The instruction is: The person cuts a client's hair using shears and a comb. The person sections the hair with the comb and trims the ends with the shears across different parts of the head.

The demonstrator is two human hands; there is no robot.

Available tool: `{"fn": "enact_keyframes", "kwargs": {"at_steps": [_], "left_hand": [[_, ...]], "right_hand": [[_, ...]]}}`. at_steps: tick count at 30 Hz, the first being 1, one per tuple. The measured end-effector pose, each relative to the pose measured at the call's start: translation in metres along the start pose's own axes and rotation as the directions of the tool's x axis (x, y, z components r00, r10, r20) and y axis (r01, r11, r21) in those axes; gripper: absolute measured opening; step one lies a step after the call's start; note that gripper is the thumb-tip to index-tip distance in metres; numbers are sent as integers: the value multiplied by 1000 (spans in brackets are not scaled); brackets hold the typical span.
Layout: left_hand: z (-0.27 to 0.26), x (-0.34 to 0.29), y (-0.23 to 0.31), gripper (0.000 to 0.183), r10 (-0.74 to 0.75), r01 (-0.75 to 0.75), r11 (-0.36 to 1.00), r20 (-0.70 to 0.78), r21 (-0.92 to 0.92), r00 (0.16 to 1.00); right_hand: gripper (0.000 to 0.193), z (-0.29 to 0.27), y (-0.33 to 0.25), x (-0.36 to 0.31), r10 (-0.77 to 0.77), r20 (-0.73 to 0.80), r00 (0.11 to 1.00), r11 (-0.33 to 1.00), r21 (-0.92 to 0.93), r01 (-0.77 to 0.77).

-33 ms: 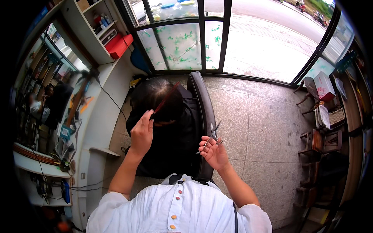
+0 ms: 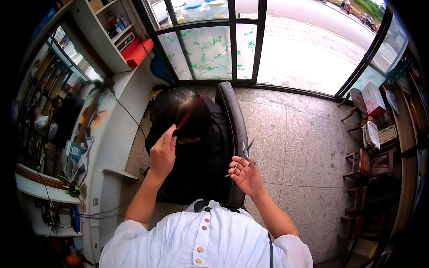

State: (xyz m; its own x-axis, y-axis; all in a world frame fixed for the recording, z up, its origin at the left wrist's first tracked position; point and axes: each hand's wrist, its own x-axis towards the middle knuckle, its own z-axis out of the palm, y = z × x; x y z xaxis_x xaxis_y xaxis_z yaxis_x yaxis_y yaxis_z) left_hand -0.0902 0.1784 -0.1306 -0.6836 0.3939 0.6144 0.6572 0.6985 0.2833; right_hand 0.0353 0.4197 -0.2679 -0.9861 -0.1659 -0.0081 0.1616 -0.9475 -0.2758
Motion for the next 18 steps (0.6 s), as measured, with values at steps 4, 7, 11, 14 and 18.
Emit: {"fn": "enact_keyframes", "kwargs": {"at_steps": [4, 7, 11, 14, 18], "left_hand": [[-4, -4, -4, 28, 5, -5, 1000, -9, -9, 1000], [-14, 6, -14, 27, 40, -36, 997, -56, 67, 998], [-18, 21, -26, 22, 34, -42, 992, 69, 118, 997], [-10, 18, -24, 20, 8, -27, 993, 170, 115, 985], [11, -3, -13, 17, -38, -7, 990, 302, 144, 953]], "right_hand": [[66, -3, -3, -1, 15, 5, 1000, 999, -39, -15], [66, -2, -7, -5, 29, -25, 999, 999, -44, -30], [66, -3, -7, -9, 63, -56, 996, 997, -50, -66], [65, -4, -5, -12, 83, -64, 995, 994, -71, -87], [65, -7, -5, -16, 69, -66, 995, 994, -84, -75]]}}
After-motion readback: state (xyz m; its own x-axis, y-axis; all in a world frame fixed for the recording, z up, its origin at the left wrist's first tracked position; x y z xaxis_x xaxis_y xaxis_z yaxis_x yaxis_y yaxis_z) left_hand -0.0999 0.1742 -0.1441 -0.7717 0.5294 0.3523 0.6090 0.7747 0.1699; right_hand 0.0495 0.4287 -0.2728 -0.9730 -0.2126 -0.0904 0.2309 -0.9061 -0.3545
